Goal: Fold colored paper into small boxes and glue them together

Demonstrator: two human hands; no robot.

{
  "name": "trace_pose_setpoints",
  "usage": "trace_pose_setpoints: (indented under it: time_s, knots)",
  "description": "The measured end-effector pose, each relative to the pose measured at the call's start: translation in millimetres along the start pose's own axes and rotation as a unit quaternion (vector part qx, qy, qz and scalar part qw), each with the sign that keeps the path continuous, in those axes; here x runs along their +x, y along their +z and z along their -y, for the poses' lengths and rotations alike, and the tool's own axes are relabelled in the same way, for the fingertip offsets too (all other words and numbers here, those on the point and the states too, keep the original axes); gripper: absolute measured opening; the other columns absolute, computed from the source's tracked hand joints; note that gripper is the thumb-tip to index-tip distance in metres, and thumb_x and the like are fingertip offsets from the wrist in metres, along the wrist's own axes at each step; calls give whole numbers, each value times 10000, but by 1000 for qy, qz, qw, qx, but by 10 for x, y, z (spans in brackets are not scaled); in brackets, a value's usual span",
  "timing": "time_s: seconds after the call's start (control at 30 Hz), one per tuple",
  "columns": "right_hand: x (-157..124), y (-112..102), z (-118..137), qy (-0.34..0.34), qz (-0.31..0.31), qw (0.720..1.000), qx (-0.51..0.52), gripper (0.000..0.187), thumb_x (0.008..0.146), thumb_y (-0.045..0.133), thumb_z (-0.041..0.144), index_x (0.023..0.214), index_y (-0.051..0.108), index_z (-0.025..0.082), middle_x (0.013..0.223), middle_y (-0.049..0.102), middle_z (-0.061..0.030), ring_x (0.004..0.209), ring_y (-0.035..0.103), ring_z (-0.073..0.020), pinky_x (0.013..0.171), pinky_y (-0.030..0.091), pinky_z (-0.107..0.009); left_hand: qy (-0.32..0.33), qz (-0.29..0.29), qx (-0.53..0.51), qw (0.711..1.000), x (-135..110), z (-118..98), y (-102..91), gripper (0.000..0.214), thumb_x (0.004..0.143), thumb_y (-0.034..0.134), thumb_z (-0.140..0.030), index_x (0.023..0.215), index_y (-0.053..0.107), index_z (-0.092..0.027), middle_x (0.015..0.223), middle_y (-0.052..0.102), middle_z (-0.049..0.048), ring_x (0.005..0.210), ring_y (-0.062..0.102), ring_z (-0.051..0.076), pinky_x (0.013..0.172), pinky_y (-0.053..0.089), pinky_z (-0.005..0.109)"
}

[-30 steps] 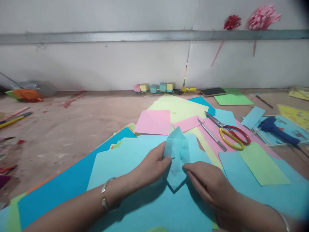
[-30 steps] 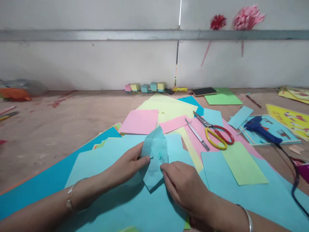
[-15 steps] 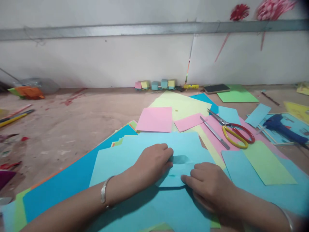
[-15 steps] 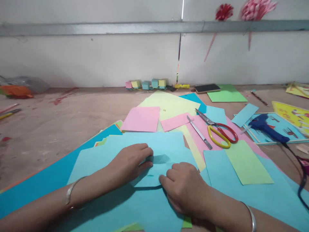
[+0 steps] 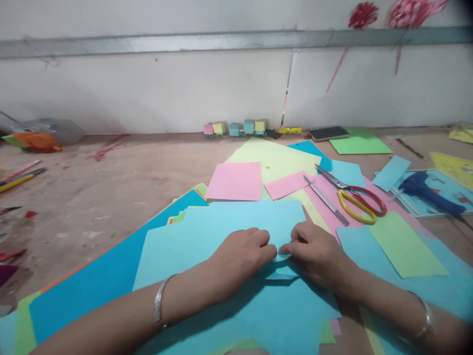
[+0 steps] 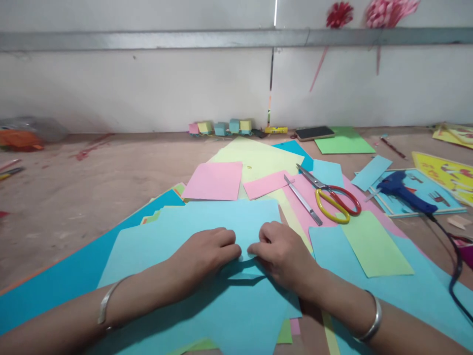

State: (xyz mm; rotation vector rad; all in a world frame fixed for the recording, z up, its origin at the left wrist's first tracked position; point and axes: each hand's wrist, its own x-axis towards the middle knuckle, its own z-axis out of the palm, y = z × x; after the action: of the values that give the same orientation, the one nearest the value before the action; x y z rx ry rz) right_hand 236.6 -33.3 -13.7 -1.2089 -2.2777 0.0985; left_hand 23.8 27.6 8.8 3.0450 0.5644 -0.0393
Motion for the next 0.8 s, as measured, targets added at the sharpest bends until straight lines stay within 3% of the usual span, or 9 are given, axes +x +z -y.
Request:
trace_pose_setpoints:
  time_s: [0.1,0.3,0.5,0.7,0.8]
  knots:
    - [11,25,19,-37,7,998,-51,347,909,407,72,689,655,174,673,484,-14,636,381,-138,586,246,-288,15,25,6,1000,0,-7,-8,111,915,556,-171,809,565,-204,777,554,21,660,489,192,517,293,306]
    - [22,-79,102,-138,25,976,-170,283,948,468,122,743,657,167,644,510,-25,641,354,-171,604,209,-336,21,57,15,998,-20,-40,-6,134,916,549,-150,791,588,-180,770,562,45,660,494,199,517,331,307]
    - [-26,-248,94,-88,85,948,-294,281,832,538,20,593,589,159,595,481,-47,628,368,-182,589,176,-350,19,74,30,997,-13,-102,-55,137,901,552,-111,794,620,-163,757,577,61,645,509,202,482,325,307]
    - [-74,-171,203,-110,85,964,-224,157,930,514,181,985,661,179,647,519,-17,636,407,-195,601,198,-348,27,77,43,996,13,-135,-109,148,894,550,-88,787,630,-153,734,587,57,633,526,196,473,323,306]
    - [-124,-127,228,-90,111,957,-251,121,872,558,129,856,671,168,622,522,-22,611,409,-188,584,180,-352,36,70,40,996,2,-143,-90,152,898,537,-83,796,628,-147,735,591,61,639,532,197,478,333,304]
